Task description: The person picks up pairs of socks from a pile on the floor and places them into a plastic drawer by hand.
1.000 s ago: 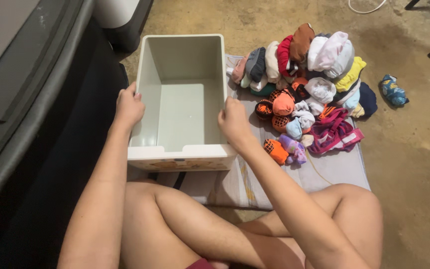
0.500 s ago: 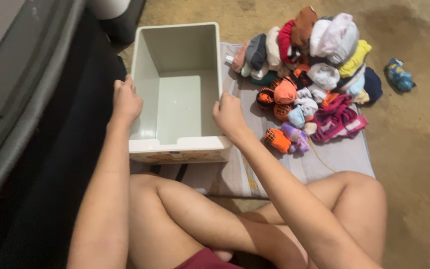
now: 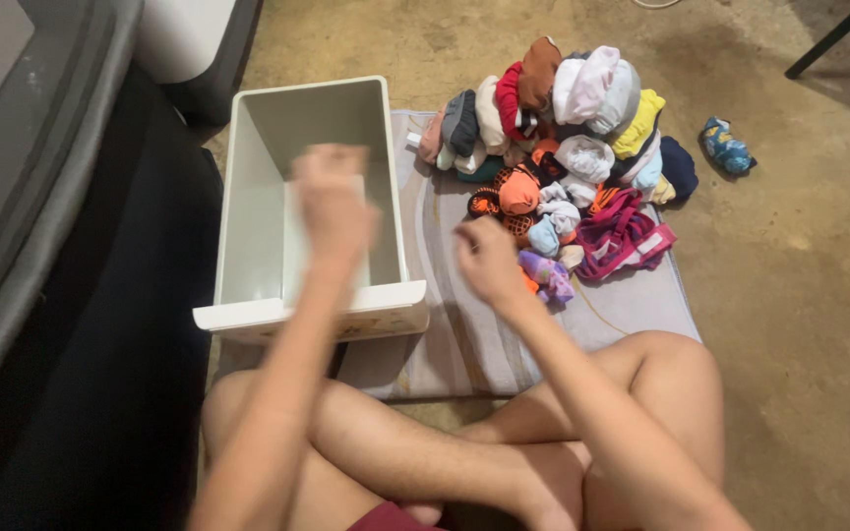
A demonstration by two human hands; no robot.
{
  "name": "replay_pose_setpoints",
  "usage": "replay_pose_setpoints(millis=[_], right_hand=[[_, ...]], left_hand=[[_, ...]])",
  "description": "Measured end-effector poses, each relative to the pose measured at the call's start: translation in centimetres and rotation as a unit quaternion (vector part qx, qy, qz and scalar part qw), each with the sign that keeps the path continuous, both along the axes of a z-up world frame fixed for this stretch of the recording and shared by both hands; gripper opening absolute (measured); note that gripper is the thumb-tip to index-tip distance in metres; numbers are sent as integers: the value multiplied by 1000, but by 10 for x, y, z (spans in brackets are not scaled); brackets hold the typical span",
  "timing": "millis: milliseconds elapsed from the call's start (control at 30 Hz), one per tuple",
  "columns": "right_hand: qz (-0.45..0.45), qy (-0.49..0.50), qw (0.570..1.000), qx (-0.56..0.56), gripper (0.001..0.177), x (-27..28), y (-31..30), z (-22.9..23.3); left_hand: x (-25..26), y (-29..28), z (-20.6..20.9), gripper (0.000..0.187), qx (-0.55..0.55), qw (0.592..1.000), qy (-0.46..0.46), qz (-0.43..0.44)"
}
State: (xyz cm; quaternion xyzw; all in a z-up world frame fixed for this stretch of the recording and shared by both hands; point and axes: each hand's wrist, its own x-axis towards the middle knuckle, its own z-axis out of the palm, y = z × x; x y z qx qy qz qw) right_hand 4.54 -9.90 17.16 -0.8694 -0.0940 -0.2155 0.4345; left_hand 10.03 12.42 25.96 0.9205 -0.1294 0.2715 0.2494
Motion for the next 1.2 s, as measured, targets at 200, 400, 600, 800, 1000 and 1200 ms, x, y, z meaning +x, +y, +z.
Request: replay_pose_setpoints(millis=[200, 400, 600, 800, 1000, 1200], right_hand=[[-79, -26, 978, -190, 39, 25, -73, -13], [-60, -37, 949, -309, 44, 45, -99, -43], [-62, -16, 971, -232, 51, 49, -100, -60], [-89, -73, 986, -118, 42, 46, -92, -50], [-118, -179, 977, -13, 49, 22, -48, 36], [1, -203, 979, 8, 54, 52, 31, 102]], left_hand=[[-15, -171, -51, 33, -63, 988, 81, -112], [4, -212, -141, 58, -34, 984, 172, -32], [26, -213, -171, 61, -106, 966, 227, -67], [14, -200, -129, 47, -179, 967, 167, -76], [-22, -157, -29, 41, -203, 974, 12, -98], [1, -65, 29, 37, -193, 978, -48, -67]])
